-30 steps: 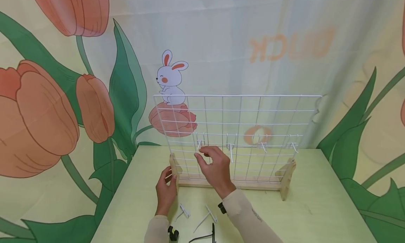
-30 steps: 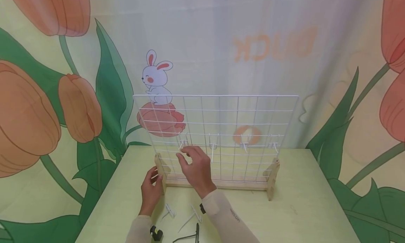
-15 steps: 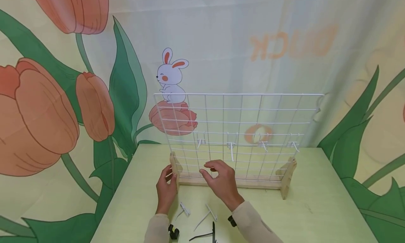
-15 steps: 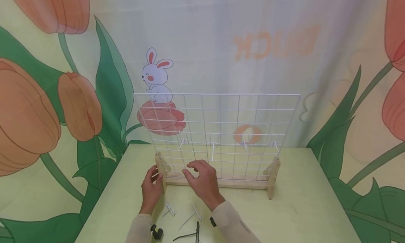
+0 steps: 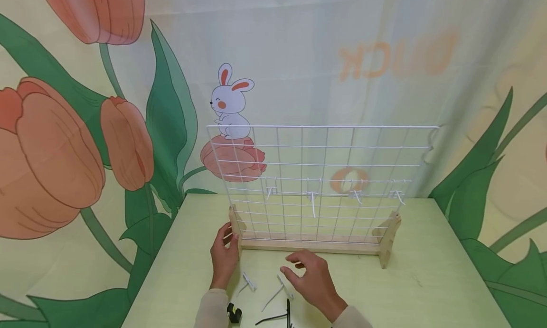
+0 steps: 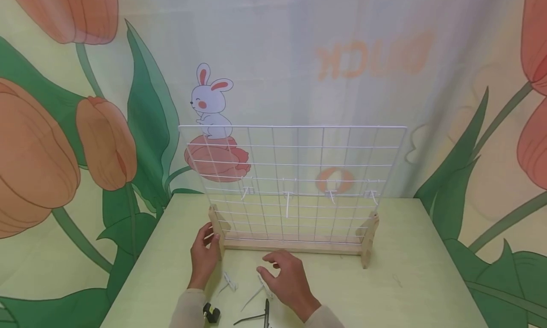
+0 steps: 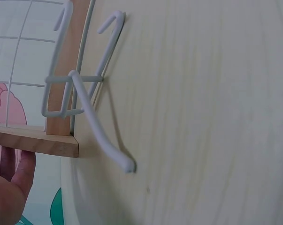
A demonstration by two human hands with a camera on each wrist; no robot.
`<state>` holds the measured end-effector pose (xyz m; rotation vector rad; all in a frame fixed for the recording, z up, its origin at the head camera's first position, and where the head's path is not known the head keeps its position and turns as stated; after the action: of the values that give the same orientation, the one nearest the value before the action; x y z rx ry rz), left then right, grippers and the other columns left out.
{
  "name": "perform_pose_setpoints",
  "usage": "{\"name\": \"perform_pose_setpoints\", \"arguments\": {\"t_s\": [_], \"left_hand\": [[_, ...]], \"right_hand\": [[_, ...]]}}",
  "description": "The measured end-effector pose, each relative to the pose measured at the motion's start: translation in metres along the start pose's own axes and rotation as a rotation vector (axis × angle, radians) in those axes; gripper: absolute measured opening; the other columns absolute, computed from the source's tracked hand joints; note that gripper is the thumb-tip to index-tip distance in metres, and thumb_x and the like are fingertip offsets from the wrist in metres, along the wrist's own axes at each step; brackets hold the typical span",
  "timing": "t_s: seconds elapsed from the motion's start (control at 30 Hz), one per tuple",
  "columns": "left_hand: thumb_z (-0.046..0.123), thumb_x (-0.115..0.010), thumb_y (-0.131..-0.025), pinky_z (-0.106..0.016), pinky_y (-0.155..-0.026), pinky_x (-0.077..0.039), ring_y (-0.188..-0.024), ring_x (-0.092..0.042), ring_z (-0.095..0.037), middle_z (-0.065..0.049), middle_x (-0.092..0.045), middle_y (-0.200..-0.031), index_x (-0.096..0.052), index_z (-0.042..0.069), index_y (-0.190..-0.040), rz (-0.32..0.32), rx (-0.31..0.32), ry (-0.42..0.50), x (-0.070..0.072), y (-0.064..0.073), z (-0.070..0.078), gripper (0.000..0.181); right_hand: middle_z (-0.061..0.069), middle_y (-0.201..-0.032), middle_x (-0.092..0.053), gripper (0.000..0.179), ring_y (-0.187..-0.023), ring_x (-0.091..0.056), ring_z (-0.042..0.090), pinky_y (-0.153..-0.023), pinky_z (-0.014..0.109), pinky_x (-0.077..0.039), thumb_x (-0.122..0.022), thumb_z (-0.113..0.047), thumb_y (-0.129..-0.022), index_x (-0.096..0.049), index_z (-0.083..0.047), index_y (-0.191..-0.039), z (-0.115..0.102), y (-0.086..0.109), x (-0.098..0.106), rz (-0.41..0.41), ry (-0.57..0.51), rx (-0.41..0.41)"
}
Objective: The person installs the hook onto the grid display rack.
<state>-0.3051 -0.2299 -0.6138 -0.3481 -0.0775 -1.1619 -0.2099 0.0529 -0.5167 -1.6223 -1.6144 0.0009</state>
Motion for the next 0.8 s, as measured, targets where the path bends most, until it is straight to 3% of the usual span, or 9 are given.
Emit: {"name": "perform_pose_setpoints", "arguments": {"t_s": [0.2, 0.43, 0.67, 0.73, 0.8], "left_hand": [[0.006, -0.066, -0.104, -0.055, -0.099, -0.058, -0.121, -0.069, -0.035, -0.014, -0.069, -0.134, -0.061, 0.021, -0.144, 0.003, -0.014, -0.001, 0.002, -0.002, 0.002, 0.044], [0.008, -0.067, -0.104, -0.055, -0.097, -0.057, -0.122, -0.069, -0.035, -0.013, -0.069, -0.134, -0.062, 0.023, -0.143, 0.003, -0.002, 0.005, 0.002, -0.003, -0.001, 0.043], [0.008, -0.067, -0.104, -0.055, -0.097, -0.057, -0.122, -0.069, -0.035, -0.013, -0.069, -0.135, -0.062, 0.023, -0.144, 0.004, -0.009, 0.007, 0.002, -0.002, 0.0, 0.043], [0.009, -0.067, -0.104, -0.056, -0.097, -0.058, -0.121, -0.069, -0.035, -0.014, -0.069, -0.135, -0.061, 0.022, -0.144, 0.006, -0.011, 0.004, 0.002, -0.002, 0.001, 0.043], [0.009, -0.067, -0.104, -0.057, -0.096, -0.058, -0.122, -0.069, -0.035, -0.014, -0.069, -0.135, -0.061, 0.022, -0.144, 0.005, -0.008, 0.003, 0.002, -0.001, 0.0, 0.042]], "right_hand": [[-0.01, -0.099, -0.075, 0.025, -0.087, -0.072, 0.009, -0.072, 0.026, -0.062, -0.09, -0.024, -0.086, -0.076, -0.022, -0.106, 0.012, 0.036, -0.015, -0.164, -0.06, -0.084], [0.006, -0.105, -0.075, 0.032, -0.093, -0.072, 0.022, -0.075, 0.029, -0.062, -0.087, -0.03, -0.089, -0.074, -0.01, -0.111, 0.025, 0.07, -0.038, -0.394, -0.11, -0.148], [0.005, -0.103, -0.072, 0.038, -0.089, -0.069, 0.012, -0.073, 0.025, -0.059, -0.088, -0.031, -0.087, -0.075, -0.006, -0.113, 0.032, 0.089, -0.048, -0.501, -0.158, -0.242], [0.006, -0.102, -0.072, 0.037, -0.089, -0.069, 0.012, -0.072, 0.025, -0.058, -0.087, -0.03, -0.088, -0.075, -0.006, -0.113, 0.032, 0.091, -0.05, -0.516, -0.152, -0.227], [0.007, -0.1, -0.071, 0.035, -0.088, -0.068, 0.011, -0.071, 0.023, -0.056, -0.086, -0.029, -0.087, -0.075, -0.006, -0.111, 0.03, 0.092, -0.051, -0.501, -0.133, -0.157]]}}
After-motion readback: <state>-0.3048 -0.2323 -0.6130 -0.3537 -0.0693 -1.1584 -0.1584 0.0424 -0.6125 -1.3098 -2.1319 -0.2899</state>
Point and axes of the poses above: each hand's wrist, its own y-axis away from the middle knuckle, its own x-axis out of the back of the hand, z = x × y, the point moved 10 cm from there along -y, towards the middle knuckle
